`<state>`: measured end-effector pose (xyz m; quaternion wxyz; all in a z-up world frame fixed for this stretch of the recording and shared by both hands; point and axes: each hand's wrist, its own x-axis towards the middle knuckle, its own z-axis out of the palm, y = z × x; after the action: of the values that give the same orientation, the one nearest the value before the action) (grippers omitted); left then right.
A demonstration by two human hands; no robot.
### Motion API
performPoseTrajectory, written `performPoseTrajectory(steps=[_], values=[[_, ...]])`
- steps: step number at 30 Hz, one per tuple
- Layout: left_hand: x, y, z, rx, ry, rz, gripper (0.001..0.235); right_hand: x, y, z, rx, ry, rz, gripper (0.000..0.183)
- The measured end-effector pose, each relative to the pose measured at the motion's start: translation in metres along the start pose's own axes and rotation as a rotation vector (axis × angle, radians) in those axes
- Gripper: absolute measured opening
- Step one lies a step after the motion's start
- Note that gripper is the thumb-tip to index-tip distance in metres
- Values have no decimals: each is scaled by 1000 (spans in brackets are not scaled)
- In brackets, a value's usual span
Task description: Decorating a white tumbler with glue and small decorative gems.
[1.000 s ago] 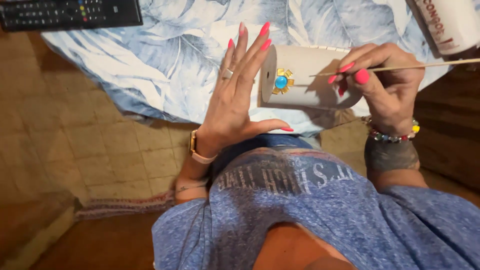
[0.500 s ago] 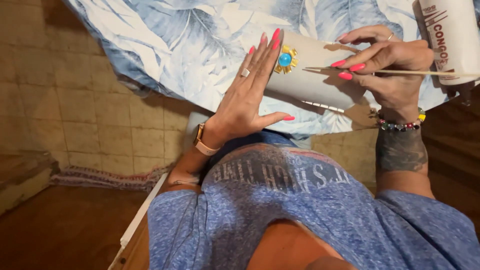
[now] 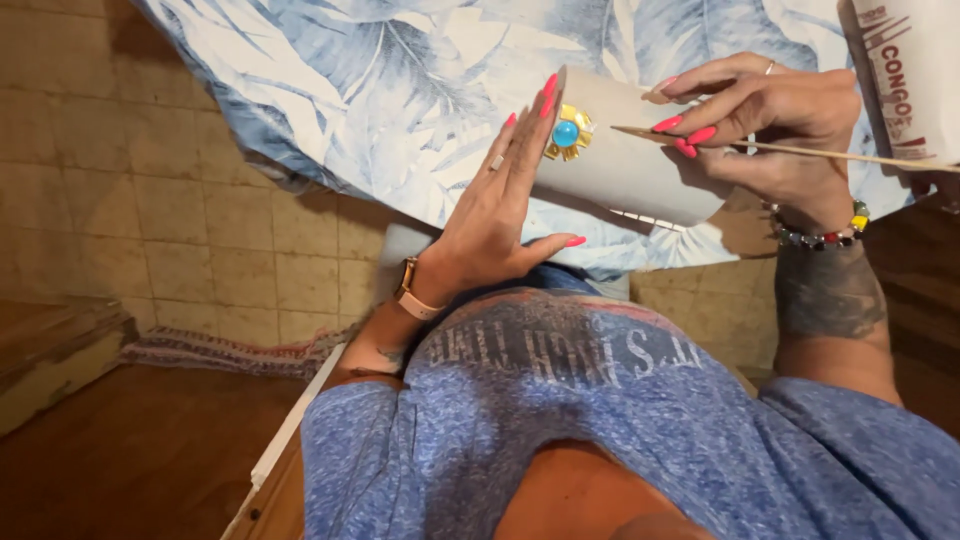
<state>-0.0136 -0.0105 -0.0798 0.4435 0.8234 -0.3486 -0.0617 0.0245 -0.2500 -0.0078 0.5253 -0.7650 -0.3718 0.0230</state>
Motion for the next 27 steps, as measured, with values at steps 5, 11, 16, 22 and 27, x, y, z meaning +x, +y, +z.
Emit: performPoseTrajectory(steps=[5, 11, 16, 22, 27], values=[[-3, -5, 8, 21, 42, 32, 88, -1, 6, 4, 67, 39, 60, 12], [-5, -11, 15, -2, 85, 71, 84, 0, 7, 5, 96, 13, 99, 12], [-5, -8, 11, -22, 119, 98, 79, 5, 9, 5, 76, -77, -32, 8], [-5, -8, 7, 13, 103, 106, 76, 2, 9, 11, 74, -22, 11, 13], [-7, -9, 6, 2, 88, 105, 74, 3, 6, 12, 30, -57, 43, 14]])
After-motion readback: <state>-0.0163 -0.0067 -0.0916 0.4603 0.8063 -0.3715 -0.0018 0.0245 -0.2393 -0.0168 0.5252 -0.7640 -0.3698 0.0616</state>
